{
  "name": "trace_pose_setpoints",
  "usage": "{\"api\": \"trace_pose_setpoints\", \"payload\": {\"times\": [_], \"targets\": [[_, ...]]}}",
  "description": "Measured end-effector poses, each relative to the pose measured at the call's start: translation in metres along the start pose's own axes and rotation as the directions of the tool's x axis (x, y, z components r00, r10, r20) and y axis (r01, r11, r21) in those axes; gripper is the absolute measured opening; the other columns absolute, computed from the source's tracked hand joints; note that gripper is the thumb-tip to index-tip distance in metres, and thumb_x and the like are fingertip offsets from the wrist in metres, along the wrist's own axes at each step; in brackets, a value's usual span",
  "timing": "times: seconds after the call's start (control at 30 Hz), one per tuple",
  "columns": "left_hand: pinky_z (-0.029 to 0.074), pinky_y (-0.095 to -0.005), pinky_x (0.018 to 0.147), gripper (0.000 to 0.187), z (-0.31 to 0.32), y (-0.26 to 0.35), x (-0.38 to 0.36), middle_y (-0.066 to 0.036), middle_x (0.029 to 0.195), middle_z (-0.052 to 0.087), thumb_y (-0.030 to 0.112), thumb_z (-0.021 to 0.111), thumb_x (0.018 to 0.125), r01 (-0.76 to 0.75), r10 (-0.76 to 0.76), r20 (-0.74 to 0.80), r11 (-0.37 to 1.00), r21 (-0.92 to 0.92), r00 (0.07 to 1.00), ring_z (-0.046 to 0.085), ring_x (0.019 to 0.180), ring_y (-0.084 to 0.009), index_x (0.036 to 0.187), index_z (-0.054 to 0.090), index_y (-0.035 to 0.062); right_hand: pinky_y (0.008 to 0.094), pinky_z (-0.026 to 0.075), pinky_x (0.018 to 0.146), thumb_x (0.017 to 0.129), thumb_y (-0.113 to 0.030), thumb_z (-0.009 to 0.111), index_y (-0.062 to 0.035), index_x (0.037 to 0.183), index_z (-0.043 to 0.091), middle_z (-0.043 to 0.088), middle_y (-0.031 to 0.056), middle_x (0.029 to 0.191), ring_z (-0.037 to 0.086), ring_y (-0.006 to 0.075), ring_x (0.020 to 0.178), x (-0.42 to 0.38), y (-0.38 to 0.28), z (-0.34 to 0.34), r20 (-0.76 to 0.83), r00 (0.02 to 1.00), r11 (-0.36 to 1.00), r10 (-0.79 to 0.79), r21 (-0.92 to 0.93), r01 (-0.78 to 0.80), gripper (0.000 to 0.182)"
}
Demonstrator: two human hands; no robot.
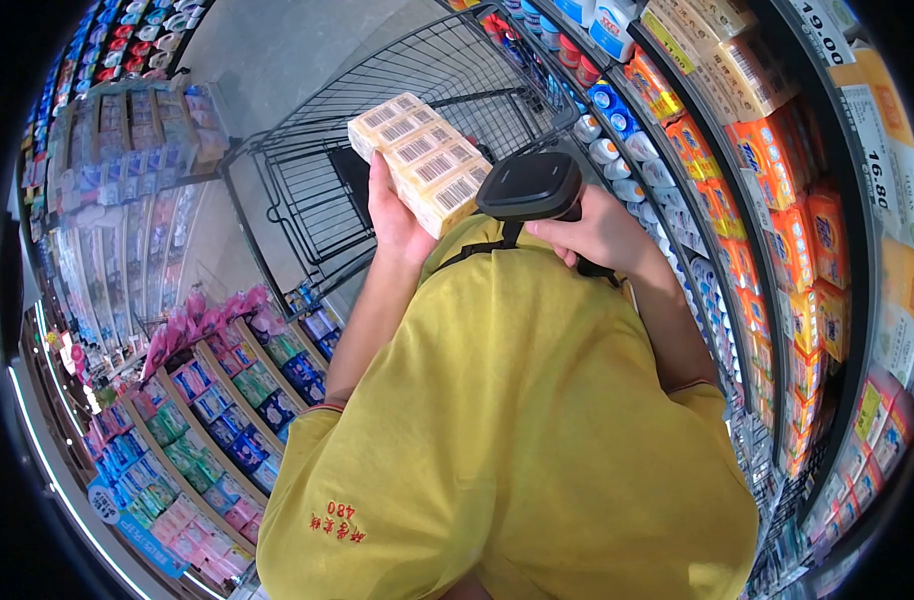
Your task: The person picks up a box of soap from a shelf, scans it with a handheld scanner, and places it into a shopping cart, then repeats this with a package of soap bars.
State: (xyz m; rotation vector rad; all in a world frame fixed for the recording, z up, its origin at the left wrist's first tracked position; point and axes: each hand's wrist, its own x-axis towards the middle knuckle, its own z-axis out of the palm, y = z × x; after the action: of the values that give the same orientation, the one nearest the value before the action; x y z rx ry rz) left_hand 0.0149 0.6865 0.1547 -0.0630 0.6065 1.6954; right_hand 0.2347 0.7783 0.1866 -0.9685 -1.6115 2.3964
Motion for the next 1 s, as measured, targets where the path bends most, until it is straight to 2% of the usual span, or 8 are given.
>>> {"api": "trace_pose_setpoints", "payload": {"times": [0.37, 0.43, 0.5, 0.57, 0.6, 0.73, 0.83, 1.0], "targets": [[0.039, -0.046, 0.099, 0.057, -0.005, 0.001, -0.001, -0.013, 0.128, 0.047, 0.045, 0.042, 0.093, -0.04, 0.04, -0.002, 0.993, 0.11, 0.999, 0.047, 0.118, -0.0298, 0.134, 0.035, 0.0076, 0.0212, 0.04, 0.043, 0.084, -0.01, 0.063, -0.0004, 0.096, 0.058, 0.053, -0.0001, 0.061, 0.048, 0.0062, 0.047, 0.0, 0.004, 0.002, -0.029, 1.0, 1.0, 0.006, -0.014, -0.007, 0.016], [0.039, -0.0455, 0.099, 0.056, -0.004, 0.003, -0.002, -0.013, 0.128, 0.047, 0.044, 0.043, 0.093, -0.052, 0.055, -0.014, 0.99, 0.135, 0.998, 0.048, 0.117, -0.0291, 0.134, 0.035, 0.0077, 0.0221, 0.04, 0.042, 0.084, -0.01, 0.063, -0.0007, 0.095, 0.058, 0.051, 0.0, 0.059, 0.048, 0.0071, 0.046, -0.002, 0.0, 0.0, 0.053, 0.998, 0.998, -0.036, 0.06, 0.032, 0.015], [0.04, -0.045, 0.098, 0.055, -0.002, 0.003, -0.002, -0.012, 0.128, 0.048, 0.044, 0.043, 0.093, -0.065, 0.07, -0.025, 0.985, 0.159, 0.997, 0.048, 0.116, -0.0283, 0.133, 0.036, 0.0077, 0.0226, 0.04, 0.042, 0.083, -0.01, 0.063, -0.0008, 0.094, 0.058, 0.051, 0.0002, 0.059, 0.048, 0.0076, 0.045, -0.005, -0.002, -0.001, 0.02, 1.0, 0.995, -0.017, 0.1, 0.015, 0.015], [0.039, -0.0499, 0.098, 0.059, -0.002, 0.002, -0.002, -0.018, 0.129, 0.046, 0.046, 0.04, 0.092, -0.117, 0.136, -0.067, 0.964, 0.238, 0.988, 0.047, 0.118, -0.0351, 0.134, 0.033, 0.0057, 0.023, 0.04, 0.042, 0.083, -0.009, 0.063, -0.0009, 0.094, 0.058, 0.05, 0.0003, 0.058, 0.048, 0.008, 0.045, -0.009, -0.004, -0.004, -0.012, 1.0, 0.99, 0.003, 0.143, -0.001, 0.015], [0.039, -0.0499, 0.098, 0.059, -0.001, 0.002, -0.001, -0.018, 0.129, 0.046, 0.046, 0.04, 0.092, -0.116, 0.135, -0.064, 0.964, 0.24, 0.989, 0.047, 0.118, -0.0351, 0.134, 0.033, 0.0057, 0.0234, 0.04, 0.042, 0.083, -0.009, 0.062, -0.001, 0.094, 0.058, 0.05, 0.0006, 0.057, 0.048, 0.0082, 0.045, -0.01, -0.005, -0.006, -0.009, 1.0, 0.987, 0.02, 0.159, -0.018, 0.014], [0.042, -0.0461, 0.097, 0.054, -0.002, 0.001, -0.002, -0.015, 0.126, 0.048, 0.042, 0.043, 0.093, -0.134, 0.16, -0.084, 0.958, 0.253, 0.984, 0.05, 0.115, -0.0308, 0.132, 0.036, 0.0059, 0.0237, 0.041, 0.042, 0.083, -0.01, 0.062, -0.0015, 0.093, 0.058, 0.05, 0.0008, 0.056, 0.047, 0.0084, 0.044, -0.012, -0.004, -0.01, -0.03, 0.994, 0.984, 0.103, 0.152, -0.097, 0.013], [0.043, -0.044, 0.096, 0.051, -0.002, 0.001, -0.004, -0.013, 0.125, 0.05, 0.039, 0.046, 0.092, -0.148, 0.176, -0.084, 0.951, 0.272, 0.981, 0.051, 0.113, -0.0283, 0.131, 0.038, 0.0064, 0.0238, 0.041, 0.042, 0.083, -0.011, 0.061, -0.0017, 0.092, 0.058, 0.05, 0.0007, 0.056, 0.047, 0.0083, 0.044, -0.014, -0.005, -0.007, -0.03, 0.999, 0.992, 0.037, 0.124, -0.033, 0.012], [0.044, -0.043, 0.095, 0.05, -0.002, -0.001, -0.004, -0.012, 0.123, 0.051, 0.038, 0.048, 0.091, -0.155, 0.181, -0.065, 0.944, 0.291, 0.981, 0.052, 0.112, -0.0268, 0.129, 0.039, 0.0068, 0.0244, 0.041, 0.043, 0.083, -0.011, 0.061, -0.0028, 0.085, 0.058, 0.05, 0.0004, 0.055, 0.047, 0.0085, 0.044, -0.018, -0.005, -0.006, -0.045, 0.999, 0.994, 0.025, 0.111, -0.02, 0.009]]}}
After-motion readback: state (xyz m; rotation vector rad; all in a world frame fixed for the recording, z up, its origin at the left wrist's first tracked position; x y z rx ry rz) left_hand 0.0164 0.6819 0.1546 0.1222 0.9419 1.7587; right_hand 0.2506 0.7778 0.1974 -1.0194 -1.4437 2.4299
